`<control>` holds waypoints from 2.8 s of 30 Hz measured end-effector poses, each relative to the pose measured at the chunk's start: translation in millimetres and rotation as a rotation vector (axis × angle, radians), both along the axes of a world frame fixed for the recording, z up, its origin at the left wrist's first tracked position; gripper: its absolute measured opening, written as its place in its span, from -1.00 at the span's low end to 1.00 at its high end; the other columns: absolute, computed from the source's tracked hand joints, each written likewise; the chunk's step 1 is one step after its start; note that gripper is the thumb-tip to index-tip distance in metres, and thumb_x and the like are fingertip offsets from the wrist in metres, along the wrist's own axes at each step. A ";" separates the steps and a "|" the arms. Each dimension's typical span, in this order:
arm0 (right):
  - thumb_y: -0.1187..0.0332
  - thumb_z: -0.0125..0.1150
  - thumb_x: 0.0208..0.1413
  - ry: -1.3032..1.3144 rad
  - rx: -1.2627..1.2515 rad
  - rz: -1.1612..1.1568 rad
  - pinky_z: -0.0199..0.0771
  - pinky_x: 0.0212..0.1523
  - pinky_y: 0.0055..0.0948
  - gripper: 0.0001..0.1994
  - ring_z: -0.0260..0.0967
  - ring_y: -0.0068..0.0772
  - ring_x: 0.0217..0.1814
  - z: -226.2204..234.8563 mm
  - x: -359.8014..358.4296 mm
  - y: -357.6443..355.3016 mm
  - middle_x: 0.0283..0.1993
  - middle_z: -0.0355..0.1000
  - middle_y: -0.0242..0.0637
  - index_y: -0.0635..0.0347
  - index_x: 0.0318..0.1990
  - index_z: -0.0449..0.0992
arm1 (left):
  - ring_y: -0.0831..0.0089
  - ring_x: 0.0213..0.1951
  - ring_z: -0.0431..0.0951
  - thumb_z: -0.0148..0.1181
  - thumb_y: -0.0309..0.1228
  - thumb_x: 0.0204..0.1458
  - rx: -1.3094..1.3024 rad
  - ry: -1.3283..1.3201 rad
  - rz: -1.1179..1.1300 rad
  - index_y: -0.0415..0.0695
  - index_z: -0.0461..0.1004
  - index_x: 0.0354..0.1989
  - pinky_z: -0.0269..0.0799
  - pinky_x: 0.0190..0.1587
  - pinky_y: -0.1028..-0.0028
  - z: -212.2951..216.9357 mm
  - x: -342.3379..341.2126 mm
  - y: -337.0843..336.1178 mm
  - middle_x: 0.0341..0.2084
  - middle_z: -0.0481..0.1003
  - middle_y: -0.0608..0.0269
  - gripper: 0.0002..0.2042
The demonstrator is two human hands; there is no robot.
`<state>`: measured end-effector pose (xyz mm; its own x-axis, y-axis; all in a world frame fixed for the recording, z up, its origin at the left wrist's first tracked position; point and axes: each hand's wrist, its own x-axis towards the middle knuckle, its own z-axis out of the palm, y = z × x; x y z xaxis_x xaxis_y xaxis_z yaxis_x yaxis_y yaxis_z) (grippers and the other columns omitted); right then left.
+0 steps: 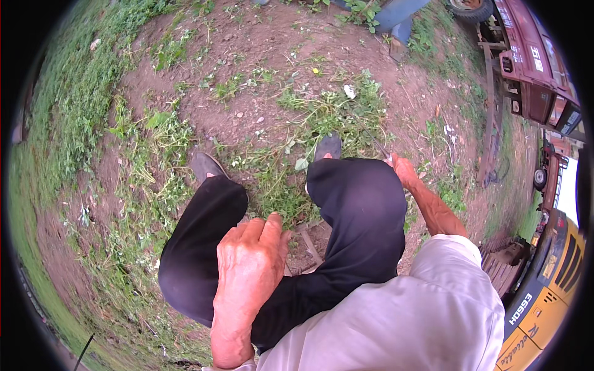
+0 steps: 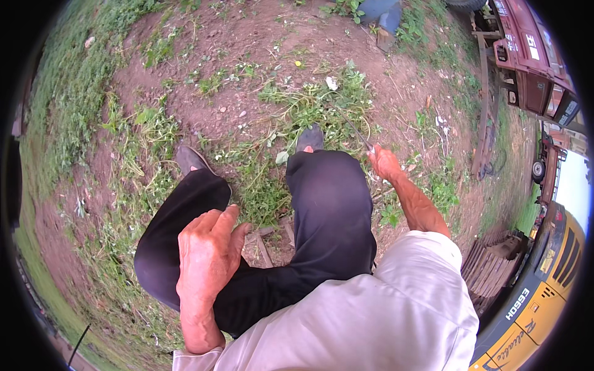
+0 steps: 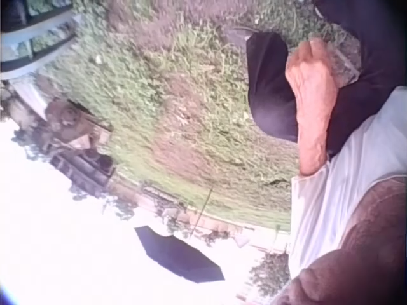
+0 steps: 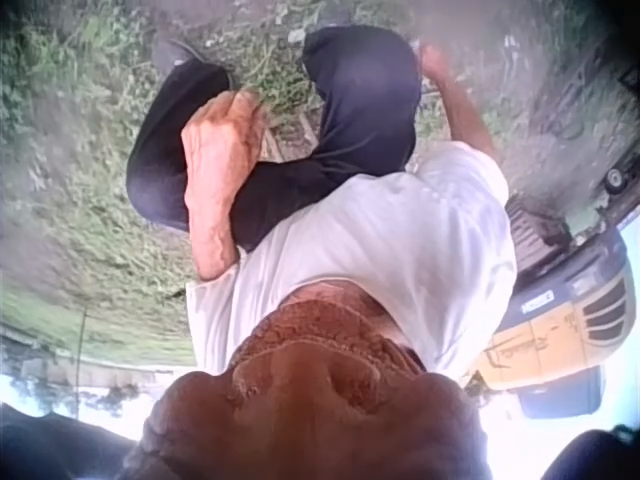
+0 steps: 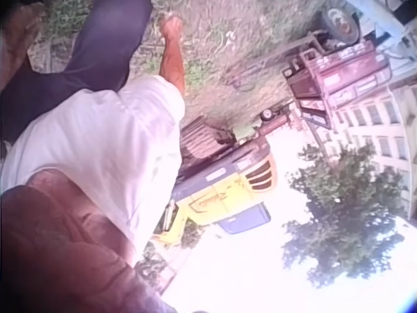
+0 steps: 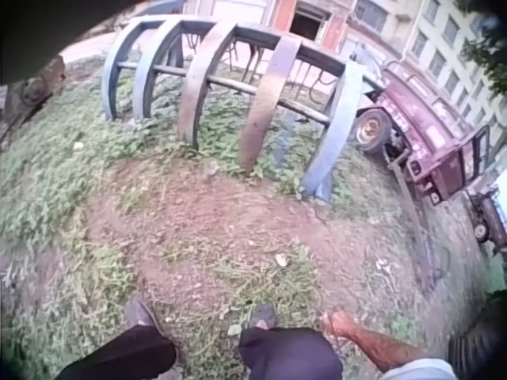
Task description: The recorder is sitting on a stool and using a sickle to cut weeds and grass from the ground.
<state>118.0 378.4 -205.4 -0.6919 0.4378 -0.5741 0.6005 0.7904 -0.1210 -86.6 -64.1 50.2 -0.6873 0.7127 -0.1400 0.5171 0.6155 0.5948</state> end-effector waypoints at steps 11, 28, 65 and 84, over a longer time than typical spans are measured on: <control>0.05 -0.06 0.31 0.196 0.279 -0.137 0.42 -0.07 0.03 -0.56 0.46 0.23 -0.18 -48.6 45.2 19.5 -0.34 0.49 0.19 0.33 -0.31 0.44 | 0.09 -0.49 0.48 0.37 -0.52 -0.12 0.017 -0.014 0.037 -0.30 0.55 -0.15 0.39 -0.40 0.22 2.7 0.2 0.4 -0.56 0.43 0.08 -0.70; 0.13 0.08 0.25 0.430 0.255 -0.232 0.43 -0.25 0.09 -0.65 0.44 0.31 -0.28 -33.1 76.6 -24.2 -0.43 0.45 0.20 0.32 -0.33 0.42 | 0.06 -0.42 0.58 0.34 -0.48 -0.02 -0.070 -0.016 0.047 -0.31 0.55 -0.15 0.47 -0.32 0.24 0.9 4.6 5.9 -0.43 0.55 -0.03 -0.74; 0.11 0.08 0.29 0.732 -0.741 -0.998 0.26 -0.79 -0.41 -0.74 0.25 -0.42 -0.76 87.2 15.8 -52.5 -0.60 0.34 -0.32 0.11 -0.23 0.37 | -0.16 -0.30 0.58 0.25 -0.34 0.07 -0.038 0.057 0.074 -0.27 0.46 -0.39 0.46 -0.24 0.00 -21.9 2.6 -15.7 -0.48 0.55 -0.14 -0.79; 0.35 -0.02 0.25 0.444 -0.807 -0.928 0.51 -0.21 -0.32 -0.73 0.50 -0.41 -0.24 0.5 196.4 -137.3 -0.19 0.58 -0.26 0.29 -0.15 0.60 | -0.18 -0.24 0.59 0.24 -0.29 0.08 -0.040 0.046 0.080 -0.25 0.51 -0.33 0.47 -0.18 -0.03 -22.9 1.0 -21.3 -0.45 0.56 -0.19 -0.76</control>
<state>314.4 241.1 -204.9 -0.5167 0.4931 -0.6999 0.6660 -0.2821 -0.6905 -85.6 -85.4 27.3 -0.7480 0.6500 -0.1343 0.4919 0.6788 0.5452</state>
